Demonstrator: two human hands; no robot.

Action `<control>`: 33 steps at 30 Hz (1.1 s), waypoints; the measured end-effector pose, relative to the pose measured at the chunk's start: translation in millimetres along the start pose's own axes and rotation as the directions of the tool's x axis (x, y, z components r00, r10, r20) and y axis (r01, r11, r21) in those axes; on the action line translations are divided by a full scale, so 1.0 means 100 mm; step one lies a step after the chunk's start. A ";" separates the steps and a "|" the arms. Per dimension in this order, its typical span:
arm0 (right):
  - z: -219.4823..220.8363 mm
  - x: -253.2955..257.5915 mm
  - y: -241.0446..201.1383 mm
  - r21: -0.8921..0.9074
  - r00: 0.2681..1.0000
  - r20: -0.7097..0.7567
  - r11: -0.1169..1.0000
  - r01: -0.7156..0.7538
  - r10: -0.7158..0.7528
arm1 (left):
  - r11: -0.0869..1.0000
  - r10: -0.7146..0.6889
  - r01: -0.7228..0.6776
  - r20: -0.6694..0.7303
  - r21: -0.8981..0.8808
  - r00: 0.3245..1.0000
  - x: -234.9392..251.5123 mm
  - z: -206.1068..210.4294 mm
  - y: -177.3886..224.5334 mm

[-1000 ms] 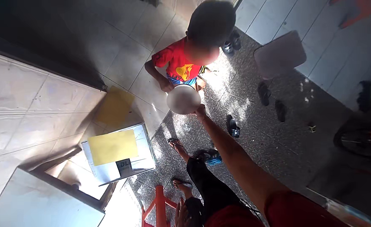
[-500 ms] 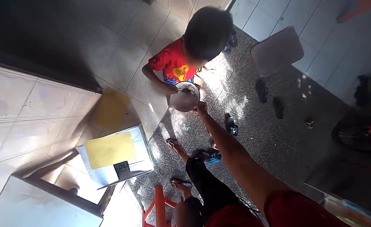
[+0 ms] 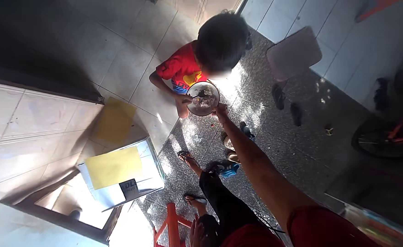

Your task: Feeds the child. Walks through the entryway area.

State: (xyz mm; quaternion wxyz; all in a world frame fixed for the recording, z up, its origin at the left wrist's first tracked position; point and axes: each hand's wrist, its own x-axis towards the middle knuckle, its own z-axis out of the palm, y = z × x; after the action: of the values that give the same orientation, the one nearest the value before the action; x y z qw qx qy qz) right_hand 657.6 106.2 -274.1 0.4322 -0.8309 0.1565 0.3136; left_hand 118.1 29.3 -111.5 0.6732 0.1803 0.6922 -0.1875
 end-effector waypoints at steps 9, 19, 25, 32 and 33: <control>-0.07 0.02 -0.04 0.033 0.999 0.033 0.999 0.021 -0.022 | 0.999 -0.036 0.036 -0.003 0.006 0.999 0.19 -0.07 -0.10; -0.06 0.05 -0.10 0.041 1.000 0.009 0.999 0.005 -0.006 | 1.000 -0.002 0.002 0.017 0.003 1.000 0.07 0.00 -0.03; -0.05 0.10 -0.08 0.038 1.000 0.003 0.999 -0.006 0.006 | 1.000 0.016 -0.016 0.006 -0.016 1.000 -0.01 0.04 0.00; -0.07 0.10 -0.07 0.049 1.000 0.006 0.999 0.000 0.000 | 1.000 -0.005 0.006 0.007 -0.021 1.000 0.06 0.02 -0.05; -0.07 0.10 -0.07 0.062 1.000 0.008 0.998 0.010 -0.010 | 1.000 -0.011 0.011 0.000 -0.026 1.000 0.06 0.02 -0.05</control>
State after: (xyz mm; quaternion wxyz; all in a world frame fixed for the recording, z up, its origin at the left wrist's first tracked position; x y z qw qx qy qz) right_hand 671.1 104.7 -273.4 0.4601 -0.8165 0.1603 0.3098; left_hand 117.5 23.5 -117.5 0.6744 0.1677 0.6956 -0.1823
